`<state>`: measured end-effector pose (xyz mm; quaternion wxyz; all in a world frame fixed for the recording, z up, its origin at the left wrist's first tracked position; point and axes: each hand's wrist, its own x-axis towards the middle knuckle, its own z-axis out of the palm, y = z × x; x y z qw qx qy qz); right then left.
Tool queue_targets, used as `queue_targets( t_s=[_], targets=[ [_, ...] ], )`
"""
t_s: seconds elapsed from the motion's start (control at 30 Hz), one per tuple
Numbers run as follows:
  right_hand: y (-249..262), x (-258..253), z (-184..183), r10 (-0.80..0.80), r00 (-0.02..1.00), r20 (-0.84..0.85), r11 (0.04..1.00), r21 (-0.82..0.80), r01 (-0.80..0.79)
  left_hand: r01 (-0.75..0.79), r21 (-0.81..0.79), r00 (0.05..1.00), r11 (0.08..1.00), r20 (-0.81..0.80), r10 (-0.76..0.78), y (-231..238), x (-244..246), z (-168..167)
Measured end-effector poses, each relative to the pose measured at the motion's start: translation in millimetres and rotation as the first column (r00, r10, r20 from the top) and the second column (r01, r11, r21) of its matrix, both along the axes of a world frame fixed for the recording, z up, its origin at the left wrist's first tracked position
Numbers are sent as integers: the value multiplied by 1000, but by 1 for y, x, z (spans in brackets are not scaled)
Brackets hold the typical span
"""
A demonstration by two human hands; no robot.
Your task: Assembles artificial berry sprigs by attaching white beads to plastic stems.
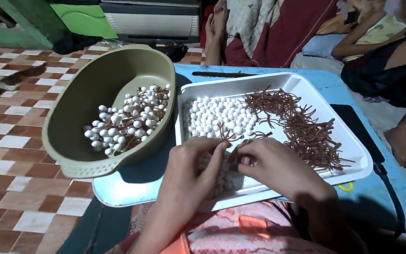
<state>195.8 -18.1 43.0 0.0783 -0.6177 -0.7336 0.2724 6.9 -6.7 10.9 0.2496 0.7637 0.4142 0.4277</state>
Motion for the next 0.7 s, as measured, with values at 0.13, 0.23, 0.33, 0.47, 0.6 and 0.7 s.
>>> queue_targets(
  t_s=[0.13, 0.23, 0.33, 0.47, 0.6, 0.7],
  targets=[
    [-8, 9, -14, -72, 949, -306, 922, 342, 181, -2, 18, 1000, 1000, -22, 2, 0, 1, 0],
    [-12, 16, -10, -50, 849, -526, 918, 309, 246, -4, 25, 1000, 1000, -20, 5, -1, 1, 0],
    [-13, 17, -8, -31, 745, -666, 933, 247, 260, -5, 21, 1000, 1000, -21, 6, -1, 1, 0],
    [-14, 19, -7, -47, 692, -721, 945, 192, 264, -5, 15, 1000, 1000, -15, 5, -1, 1, 0],
    [-14, 19, -7, -100, 641, -761, 949, 121, 291, 3, 0, 1000, 1000, -8, -3, -1, 1, 0],
    [-14, 19, -7, -110, 640, -760, 950, 108, 291, 9, 10, 1000, 1000, 4, -9, 0, 1, -1]
  ],
)
